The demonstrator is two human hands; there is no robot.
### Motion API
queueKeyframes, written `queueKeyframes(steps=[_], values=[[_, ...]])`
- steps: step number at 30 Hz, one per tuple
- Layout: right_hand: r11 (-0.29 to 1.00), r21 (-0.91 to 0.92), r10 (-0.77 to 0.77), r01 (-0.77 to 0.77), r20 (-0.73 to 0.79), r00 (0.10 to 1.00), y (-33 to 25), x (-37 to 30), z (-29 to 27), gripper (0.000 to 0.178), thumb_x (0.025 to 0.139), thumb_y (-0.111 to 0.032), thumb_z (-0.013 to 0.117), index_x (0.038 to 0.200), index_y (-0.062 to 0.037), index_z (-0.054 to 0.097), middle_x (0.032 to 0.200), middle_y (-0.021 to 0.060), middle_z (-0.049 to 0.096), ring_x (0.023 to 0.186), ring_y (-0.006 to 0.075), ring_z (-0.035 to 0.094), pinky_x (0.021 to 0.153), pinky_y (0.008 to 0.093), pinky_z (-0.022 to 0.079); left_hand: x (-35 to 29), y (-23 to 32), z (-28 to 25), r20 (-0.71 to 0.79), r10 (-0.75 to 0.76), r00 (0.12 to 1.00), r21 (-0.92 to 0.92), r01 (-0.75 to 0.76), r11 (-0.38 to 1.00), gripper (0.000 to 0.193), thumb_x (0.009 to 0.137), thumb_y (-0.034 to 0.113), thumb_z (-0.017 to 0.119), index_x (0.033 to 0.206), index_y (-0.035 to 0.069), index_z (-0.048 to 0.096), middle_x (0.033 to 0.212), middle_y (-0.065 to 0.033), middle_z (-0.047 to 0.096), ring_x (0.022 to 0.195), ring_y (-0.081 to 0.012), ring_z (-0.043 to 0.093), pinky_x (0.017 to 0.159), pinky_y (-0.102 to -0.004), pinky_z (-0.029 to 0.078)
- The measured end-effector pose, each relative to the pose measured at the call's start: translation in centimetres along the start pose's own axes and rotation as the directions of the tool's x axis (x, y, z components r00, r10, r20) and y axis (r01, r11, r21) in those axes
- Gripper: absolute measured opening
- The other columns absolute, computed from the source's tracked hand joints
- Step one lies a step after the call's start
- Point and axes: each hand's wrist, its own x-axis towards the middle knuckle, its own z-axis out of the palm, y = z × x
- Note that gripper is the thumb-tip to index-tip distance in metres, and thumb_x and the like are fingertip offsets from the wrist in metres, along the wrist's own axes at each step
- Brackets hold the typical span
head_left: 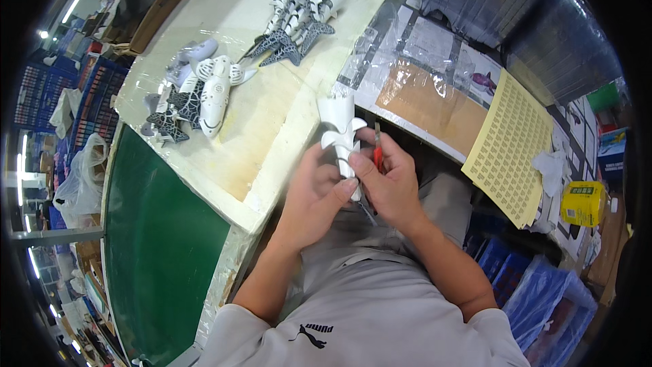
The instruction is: The person assembles white plastic decorative items by wiping them with a cloth, applying stickers, and using a red tool to adjust parts. The person places finished items into clear plastic packaging and stacks them on the table.
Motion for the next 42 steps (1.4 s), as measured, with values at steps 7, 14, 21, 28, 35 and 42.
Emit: queueKeyframes(steps=[7, 14, 21, 28, 35, 42], values=[[0.996, -0.017, -0.084, 0.084, 0.042, 0.996, -0.4, -1.1, -2.0, 0.041, 0.099, -0.012, 0.073, 0.135, 0.0032, 0.063, 0.095, 0.0031, 0.073, 0.087, 0.0051, 0.064, 0.077, 0.0249, 0.053, 1.1, 0.7, 2.6, -0.03, 0.086, 0.996, 0.166, -0.08, 0.983, 0.066, 0.102, 0.01, 0.064, 0.159, 0.002, 0.031, 0.127, -0.0129, 0.064, 0.107, -0.0148, 0.063, 0.088, -0.0306, 0.054], [0.999, 0.025, -0.05, 0.048, 0.096, 0.994, -1.5, -2.5, -3.3, 0.038, 0.098, -0.013, 0.075, 0.131, 0.002, 0.066, 0.09, 0.0025, 0.074, 0.08, 0.0045, 0.063, 0.073, 0.025, 0.053, 2.8, 2.5, 3.7, -0.227, 0.276, 0.934, 0.156, -0.244, 0.957, 0.051, 0.109, 0.019, 0.056, 0.156, 0.005, 0.044, 0.118, -0.0108, 0.067, 0.094, -0.0119, 0.065, 0.083, -0.0266, 0.053], [0.836, -0.451, -0.357, 0.313, -0.013, 0.934, -5.9, -2.1, -5.6, 0.022, 0.105, -0.016, 0.062, 0.12, -0.0006, 0.059, 0.092, 0.0178, 0.07, 0.079, 0.0381, 0.07, 0.071, 0.0418, 0.055, 2.5, 3.7, 4.1, -0.181, 0.276, 0.944, 0.143, -0.252, 0.957, 0.036, 0.099, 0.001, 0.069, 0.133, 0.001, 0.058, 0.113, -0.0043, 0.065, 0.098, -0.0085, 0.058, 0.084, -0.0253, 0.049], [0.632, -0.573, -0.599, 0.521, 0.065, 0.798, -6.4, -1.2, -3.1, 0.008, 0.099, -0.007, 0.067, 0.104, -0.0015, 0.064, 0.086, 0.0162, 0.065, 0.075, 0.0351, 0.067, 0.067, 0.0403, 0.055, 2.5, 3.0, 4.5, -0.13, 0.306, 0.943, 0.154, -0.285, 0.946, 0.031, 0.1, 0.001, 0.07, 0.128, 0.0, 0.058, 0.111, -0.0062, 0.067, 0.093, -0.0091, 0.061, 0.079, -0.0257, 0.052], [0.424, -0.653, -0.728, 0.627, 0.166, 0.665, -5.7, -0.7, -2.5, 0.016, 0.091, -0.001, 0.072, 0.106, 0.0031, 0.07, 0.089, 0.0143, 0.068, 0.075, 0.0308, 0.069, 0.065, 0.0386, 0.056, 1.8, 3.0, 4.3, -0.077, 0.253, 0.964, 0.041, -0.25, 0.967, 0.03, 0.102, 0.005, 0.071, 0.126, -0.003, 0.055, 0.112, -0.0102, 0.07, 0.097, -0.0114, 0.065, 0.082, -0.028, 0.055], [0.4, -0.627, -0.766, 0.669, 0.173, 0.62, -5.2, -0.5, -2.1, 0.017, 0.09, 0.001, 0.073, 0.107, 0.0036, 0.071, 0.09, 0.015, 0.069, 0.076, 0.0296, 0.071, 0.064, 0.0367, 0.057, 1.6, 3.1, 3.9, -0.068, 0.238, 0.969, 0.033, -0.236, 0.971, 0.029, 0.102, 0.006, 0.071, 0.124, -0.004, 0.055, 0.113, -0.0114, 0.071, 0.099, -0.0122, 0.067, 0.083, -0.028, 0.056]])
